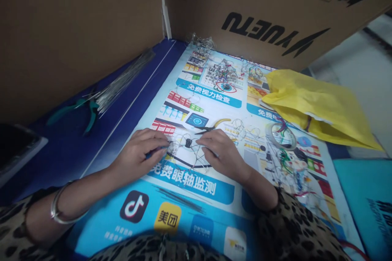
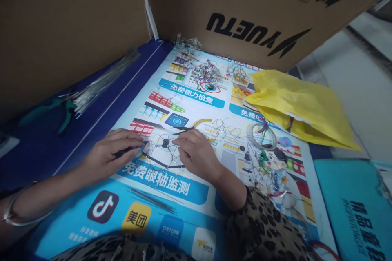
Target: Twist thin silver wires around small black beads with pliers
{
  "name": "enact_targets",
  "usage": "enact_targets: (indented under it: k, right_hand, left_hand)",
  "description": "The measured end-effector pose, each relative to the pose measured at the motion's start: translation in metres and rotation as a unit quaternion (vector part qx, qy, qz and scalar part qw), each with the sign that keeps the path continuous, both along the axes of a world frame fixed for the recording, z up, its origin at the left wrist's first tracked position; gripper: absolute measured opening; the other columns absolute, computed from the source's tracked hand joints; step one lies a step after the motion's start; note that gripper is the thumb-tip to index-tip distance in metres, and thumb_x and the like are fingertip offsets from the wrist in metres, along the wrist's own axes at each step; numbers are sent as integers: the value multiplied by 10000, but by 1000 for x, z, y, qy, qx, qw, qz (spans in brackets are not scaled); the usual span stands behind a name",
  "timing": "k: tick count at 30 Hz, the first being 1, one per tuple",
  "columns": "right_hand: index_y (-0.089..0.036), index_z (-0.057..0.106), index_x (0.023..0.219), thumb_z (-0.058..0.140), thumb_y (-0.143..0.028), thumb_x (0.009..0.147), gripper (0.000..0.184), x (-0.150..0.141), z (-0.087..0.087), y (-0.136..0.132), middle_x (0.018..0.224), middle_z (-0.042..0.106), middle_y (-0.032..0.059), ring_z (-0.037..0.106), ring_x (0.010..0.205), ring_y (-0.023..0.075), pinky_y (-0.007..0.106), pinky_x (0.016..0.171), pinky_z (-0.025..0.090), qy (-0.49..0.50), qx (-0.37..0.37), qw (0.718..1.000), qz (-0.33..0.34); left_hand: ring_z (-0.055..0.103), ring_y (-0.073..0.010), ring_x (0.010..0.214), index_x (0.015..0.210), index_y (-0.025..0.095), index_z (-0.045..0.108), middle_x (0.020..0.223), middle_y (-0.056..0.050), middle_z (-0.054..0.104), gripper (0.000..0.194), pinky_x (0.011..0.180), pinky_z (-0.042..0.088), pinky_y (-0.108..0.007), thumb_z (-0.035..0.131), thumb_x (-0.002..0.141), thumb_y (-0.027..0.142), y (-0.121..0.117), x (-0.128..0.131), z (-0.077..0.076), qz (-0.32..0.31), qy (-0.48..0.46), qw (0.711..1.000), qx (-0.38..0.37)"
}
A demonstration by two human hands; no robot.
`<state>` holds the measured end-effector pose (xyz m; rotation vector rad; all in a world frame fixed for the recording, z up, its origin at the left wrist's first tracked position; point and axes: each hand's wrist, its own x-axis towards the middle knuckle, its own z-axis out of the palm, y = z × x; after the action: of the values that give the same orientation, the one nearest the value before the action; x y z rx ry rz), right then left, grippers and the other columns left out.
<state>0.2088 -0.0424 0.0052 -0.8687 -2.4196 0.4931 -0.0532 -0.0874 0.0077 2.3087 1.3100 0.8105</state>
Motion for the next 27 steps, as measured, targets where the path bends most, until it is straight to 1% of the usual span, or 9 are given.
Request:
enact_targets:
  k: [10, 17, 27]
  right_hand:
    - [-182, 643, 997, 463, -110, 804, 273, 0, 0, 0, 974, 650, 81, 548, 907, 209, 402, 808, 453, -7, 7, 1000, 3]
    - [-189, 642, 1001, 469, -107, 797, 280, 0, -1, 0, 974, 647, 72, 544, 909, 207, 398, 813, 454, 3, 5, 1000, -3]
    - [-172, 616, 1019, 453, -64, 778, 311, 2, -3, 2, 948, 651, 79, 561, 894, 196, 391, 811, 452, 44, 5, 999, 4]
  left_hand:
    - [572, -195, 982, 987, 188, 634, 1001, -49, 648, 171, 862, 435, -354, 535, 858, 236, -1, 1, 4, -14, -3, 1000, -1]
    - [567, -198, 1001, 1060, 202, 609, 1046, -56, 633, 226, 863, 453, -351, 567, 845, 257, -2, 1, 3, 19, -19, 1000, -8]
    - [579, -184, 976, 1009, 212, 620, 999, -37, 645, 177, 853, 463, -335, 568, 843, 244, -1, 2, 1, 15, -15, 1000, 0]
